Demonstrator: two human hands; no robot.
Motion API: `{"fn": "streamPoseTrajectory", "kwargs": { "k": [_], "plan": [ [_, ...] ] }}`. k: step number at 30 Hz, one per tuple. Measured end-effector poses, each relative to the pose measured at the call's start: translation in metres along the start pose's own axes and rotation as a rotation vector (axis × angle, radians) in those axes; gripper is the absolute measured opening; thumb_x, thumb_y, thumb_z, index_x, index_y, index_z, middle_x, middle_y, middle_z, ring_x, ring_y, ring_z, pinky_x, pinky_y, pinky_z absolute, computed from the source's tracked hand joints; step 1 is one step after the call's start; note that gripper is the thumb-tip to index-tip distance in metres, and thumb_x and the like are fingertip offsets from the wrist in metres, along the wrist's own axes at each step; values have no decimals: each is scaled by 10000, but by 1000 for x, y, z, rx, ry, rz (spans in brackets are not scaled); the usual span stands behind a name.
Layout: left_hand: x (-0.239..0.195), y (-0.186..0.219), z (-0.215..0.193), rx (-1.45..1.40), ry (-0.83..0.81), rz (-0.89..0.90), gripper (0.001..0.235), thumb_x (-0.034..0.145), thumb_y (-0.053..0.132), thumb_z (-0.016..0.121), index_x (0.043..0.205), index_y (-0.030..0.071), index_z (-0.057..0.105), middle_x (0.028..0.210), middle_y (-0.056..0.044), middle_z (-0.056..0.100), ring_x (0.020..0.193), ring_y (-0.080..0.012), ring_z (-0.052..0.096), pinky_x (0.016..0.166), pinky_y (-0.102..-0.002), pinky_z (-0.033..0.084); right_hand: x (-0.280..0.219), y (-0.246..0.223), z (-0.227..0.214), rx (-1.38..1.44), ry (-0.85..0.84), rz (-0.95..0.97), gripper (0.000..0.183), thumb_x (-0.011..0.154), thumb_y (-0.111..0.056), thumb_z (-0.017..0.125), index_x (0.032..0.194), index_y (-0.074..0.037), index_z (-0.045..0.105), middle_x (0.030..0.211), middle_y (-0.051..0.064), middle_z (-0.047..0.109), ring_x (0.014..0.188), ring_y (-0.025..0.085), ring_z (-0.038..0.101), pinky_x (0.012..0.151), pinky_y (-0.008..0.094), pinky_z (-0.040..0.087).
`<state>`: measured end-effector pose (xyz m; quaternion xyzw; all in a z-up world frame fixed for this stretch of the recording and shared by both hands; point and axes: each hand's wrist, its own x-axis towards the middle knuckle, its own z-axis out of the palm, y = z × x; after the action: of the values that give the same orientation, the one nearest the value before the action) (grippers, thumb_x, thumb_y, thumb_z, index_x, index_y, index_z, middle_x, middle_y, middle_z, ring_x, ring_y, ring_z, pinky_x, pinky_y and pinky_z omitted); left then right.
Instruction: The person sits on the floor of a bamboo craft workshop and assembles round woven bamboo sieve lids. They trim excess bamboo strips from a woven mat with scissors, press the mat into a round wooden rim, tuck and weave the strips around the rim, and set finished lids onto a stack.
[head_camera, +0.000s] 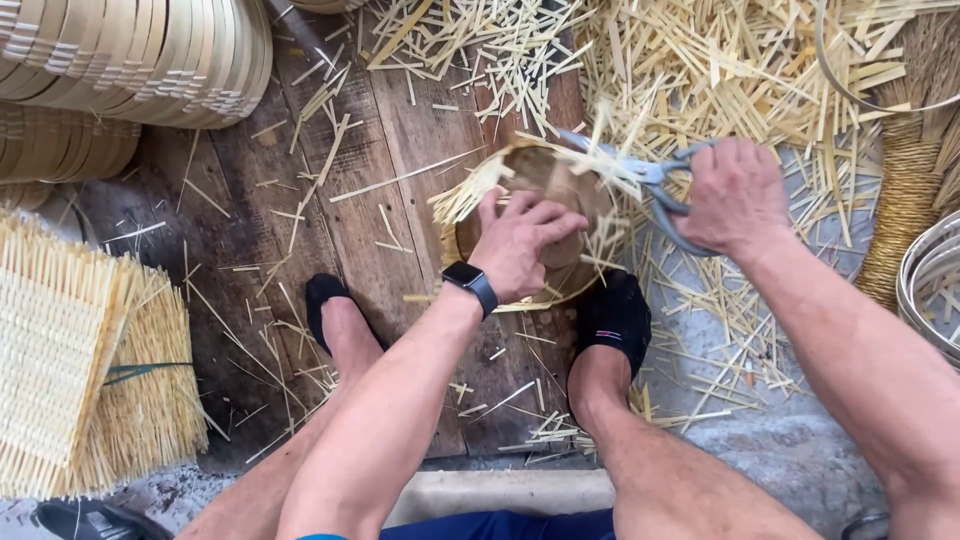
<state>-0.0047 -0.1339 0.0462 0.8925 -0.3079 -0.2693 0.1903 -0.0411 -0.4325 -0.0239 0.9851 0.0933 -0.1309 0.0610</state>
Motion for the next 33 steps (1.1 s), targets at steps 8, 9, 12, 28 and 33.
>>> {"fn": "streamPoseTrajectory", "kwargs": {
  "k": [8, 9, 12, 28, 33],
  "plan": [
    [-10, 1, -4, 249, -154, 154, 866, 620, 67, 776, 1401, 358, 541, 1496, 45, 524, 1488, -322, 329, 1243, -677, 33, -4, 20, 35, 30, -132, 5, 256, 1038, -264, 595, 887, -61, 637, 735, 85, 618, 651, 179, 577, 616, 341, 507],
    [-16, 6, 4, 249, -156, 156, 866, 620, 67, 776, 1401, 358, 541, 1496, 45, 524, 1488, -322, 329, 1243, -677, 33, -6, 18, 27, 31, -133, 7, 256, 1038, -264, 595, 887, -61, 637, 735, 85, 618, 651, 179, 577, 616, 341, 507],
    [-21, 17, 33, -163, 479, -7, 1212, 571, 345, 868, 1600, 224, 239, 1590, -295, 277, 1484, -484, 217, 1218, -624, 98, -1, 6, -4, 26, -88, 11, 336, 955, -376, 642, 905, -43, 633, 781, 109, 624, 695, 203, 594, 631, 350, 520],
    [-16, 10, 43, -287, 547, -300, 1196, 708, 210, 820, 1634, 69, 77, 1568, -325, 331, 1475, -494, 301, 1241, -541, 269, 13, -14, 2, -45, 141, 18, 482, 886, -532, 613, 833, -58, 680, 724, 100, 625, 691, 202, 620, 638, 349, 534],
    [-18, 0, 38, -220, 392, -272, 1210, 642, 143, 795, 1624, 138, 88, 1482, -293, 403, 1399, -487, 367, 1193, -556, 339, -2, 12, 37, 56, 22, 10, 292, 1016, -296, 603, 866, -54, 666, 751, 97, 608, 698, 186, 593, 642, 338, 499]
  ]
}}
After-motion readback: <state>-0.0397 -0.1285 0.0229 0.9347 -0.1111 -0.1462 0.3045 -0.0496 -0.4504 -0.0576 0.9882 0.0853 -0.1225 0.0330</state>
